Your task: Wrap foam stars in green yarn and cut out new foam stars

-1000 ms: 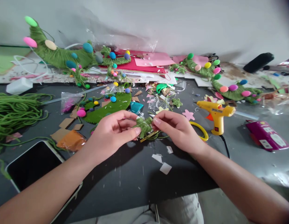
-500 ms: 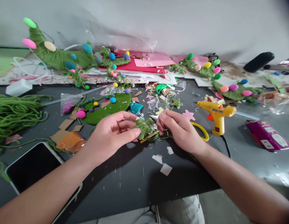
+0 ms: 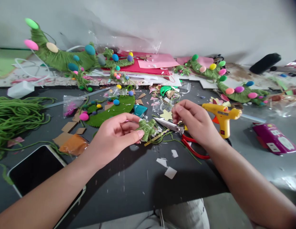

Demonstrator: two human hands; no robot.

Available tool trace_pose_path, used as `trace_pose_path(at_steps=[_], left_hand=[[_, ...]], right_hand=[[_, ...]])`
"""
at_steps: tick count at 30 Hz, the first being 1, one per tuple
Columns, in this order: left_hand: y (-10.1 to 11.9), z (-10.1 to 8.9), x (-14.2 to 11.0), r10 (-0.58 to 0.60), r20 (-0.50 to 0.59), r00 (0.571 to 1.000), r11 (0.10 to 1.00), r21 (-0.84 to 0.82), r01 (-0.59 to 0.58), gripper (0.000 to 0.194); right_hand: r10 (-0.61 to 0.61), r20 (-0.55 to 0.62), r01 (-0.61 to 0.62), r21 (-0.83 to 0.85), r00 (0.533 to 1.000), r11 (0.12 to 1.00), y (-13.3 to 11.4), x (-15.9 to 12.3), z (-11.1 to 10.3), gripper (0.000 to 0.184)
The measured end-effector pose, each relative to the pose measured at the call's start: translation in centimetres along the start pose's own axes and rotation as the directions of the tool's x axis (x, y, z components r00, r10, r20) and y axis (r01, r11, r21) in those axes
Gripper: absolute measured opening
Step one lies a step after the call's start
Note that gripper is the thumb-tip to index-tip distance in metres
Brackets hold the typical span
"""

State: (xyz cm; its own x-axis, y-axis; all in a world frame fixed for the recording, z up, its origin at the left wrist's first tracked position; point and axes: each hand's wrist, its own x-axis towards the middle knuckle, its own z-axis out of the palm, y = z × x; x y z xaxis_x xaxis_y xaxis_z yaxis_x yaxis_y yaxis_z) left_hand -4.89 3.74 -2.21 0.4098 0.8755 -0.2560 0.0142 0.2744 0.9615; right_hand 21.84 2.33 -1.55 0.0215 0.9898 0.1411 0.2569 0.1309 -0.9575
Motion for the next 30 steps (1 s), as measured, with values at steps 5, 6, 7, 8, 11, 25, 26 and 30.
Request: trace_pose_path(at_steps=[5, 6, 7, 8, 11, 25, 26, 30], left_hand=[[-0.1, -0.2, -0.1, 0.005, -0.001, 1.000, 1.000, 0.015, -0.005, 0.033], [-0.1, -0.2, -0.1, 0.005, -0.002, 1.000, 1.000, 0.016, -0.005, 0.034], [-0.1, -0.2, -0.1, 0.004, -0.002, 1.000, 1.000, 0.017, -0.004, 0.034], [-0.1, -0.2, -0.1, 0.003, -0.001, 1.000, 1.000, 0.018, -0.003, 0.034], [-0.1, -0.1, -0.1, 0.003, 0.002, 1.000, 1.000, 0.020, -0.003, 0.034], [-0.1, 0.0, -0.1, 0.012, 0.030, 0.999, 0.999, 0.042, -0.013, 0.030], [-0.2, 0.0, -0.1, 0.013, 0.029, 0.999, 0.999, 0.043, -0.014, 0.030], [-0.2, 0.0, 0.0, 0.006, 0.023, 1.000, 0.998, 0.062, -0.007, 0.030]], right_hand=[[-0.109, -0.132, 0.080, -0.204, 0.985, 0.976, 0.6, 0.7, -1.5, 0.051], [-0.158, -0.143, 0.114, -0.278, 0.977, 0.954, 0.8, 0.8, -1.7, 0.046], [-0.220, -0.138, 0.162, -0.340, 0.966, 0.926, 0.9, 0.8, -1.9, 0.034], [-0.285, -0.118, 0.221, -0.382, 0.951, 0.897, 1.0, 0.8, -1.9, 0.018], [-0.375, 0.029, 0.363, -0.329, 0.927, 0.872, 1.0, 0.4, -1.4, 0.015], [-0.187, 0.235, 0.199, -0.027, 0.954, 0.980, 0.2, -1.3, 1.8, 0.007], [-0.185, 0.233, 0.196, -0.024, 0.955, 0.980, 0.2, -1.3, 1.8, 0.007], [-0.175, 0.228, 0.185, -0.019, 0.958, 0.983, 0.2, -1.2, 1.8, 0.007]])
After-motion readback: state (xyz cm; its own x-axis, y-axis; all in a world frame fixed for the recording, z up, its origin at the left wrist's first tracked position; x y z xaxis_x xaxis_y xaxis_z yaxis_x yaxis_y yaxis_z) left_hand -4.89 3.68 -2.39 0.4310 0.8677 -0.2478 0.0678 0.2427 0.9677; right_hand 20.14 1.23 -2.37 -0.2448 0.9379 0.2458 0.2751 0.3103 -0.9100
